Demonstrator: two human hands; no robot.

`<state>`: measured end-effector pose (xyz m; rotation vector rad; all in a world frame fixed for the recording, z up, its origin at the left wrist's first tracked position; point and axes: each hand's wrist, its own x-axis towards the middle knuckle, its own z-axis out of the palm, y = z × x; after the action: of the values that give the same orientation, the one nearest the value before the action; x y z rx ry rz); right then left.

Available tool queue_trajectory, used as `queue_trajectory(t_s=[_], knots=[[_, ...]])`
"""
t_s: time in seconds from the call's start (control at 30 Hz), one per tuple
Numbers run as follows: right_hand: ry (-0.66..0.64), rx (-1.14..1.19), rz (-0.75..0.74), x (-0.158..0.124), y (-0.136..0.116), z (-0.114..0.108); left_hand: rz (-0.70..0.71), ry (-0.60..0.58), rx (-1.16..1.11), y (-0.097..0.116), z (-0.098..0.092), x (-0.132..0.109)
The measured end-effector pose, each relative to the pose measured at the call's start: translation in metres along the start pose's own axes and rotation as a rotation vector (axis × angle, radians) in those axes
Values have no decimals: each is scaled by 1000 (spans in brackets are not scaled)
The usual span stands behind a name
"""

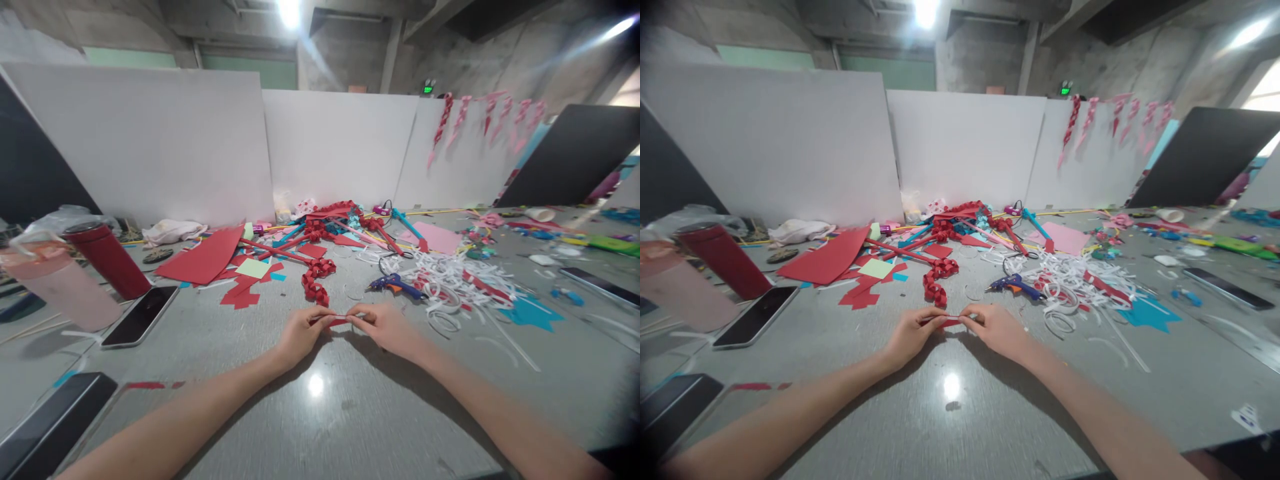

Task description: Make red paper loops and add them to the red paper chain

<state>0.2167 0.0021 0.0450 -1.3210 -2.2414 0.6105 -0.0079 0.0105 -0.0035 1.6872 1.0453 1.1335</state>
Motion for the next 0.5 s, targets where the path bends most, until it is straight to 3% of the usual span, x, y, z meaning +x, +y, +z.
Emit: queue_trajectory(t_s=[0.37, 0.5], knots=[[59, -101, -65, 2, 7, -5, -67, 77, -65, 1, 2, 2], [68, -125, -60, 2, 9, -4, 40, 138, 59, 0, -1, 1]])
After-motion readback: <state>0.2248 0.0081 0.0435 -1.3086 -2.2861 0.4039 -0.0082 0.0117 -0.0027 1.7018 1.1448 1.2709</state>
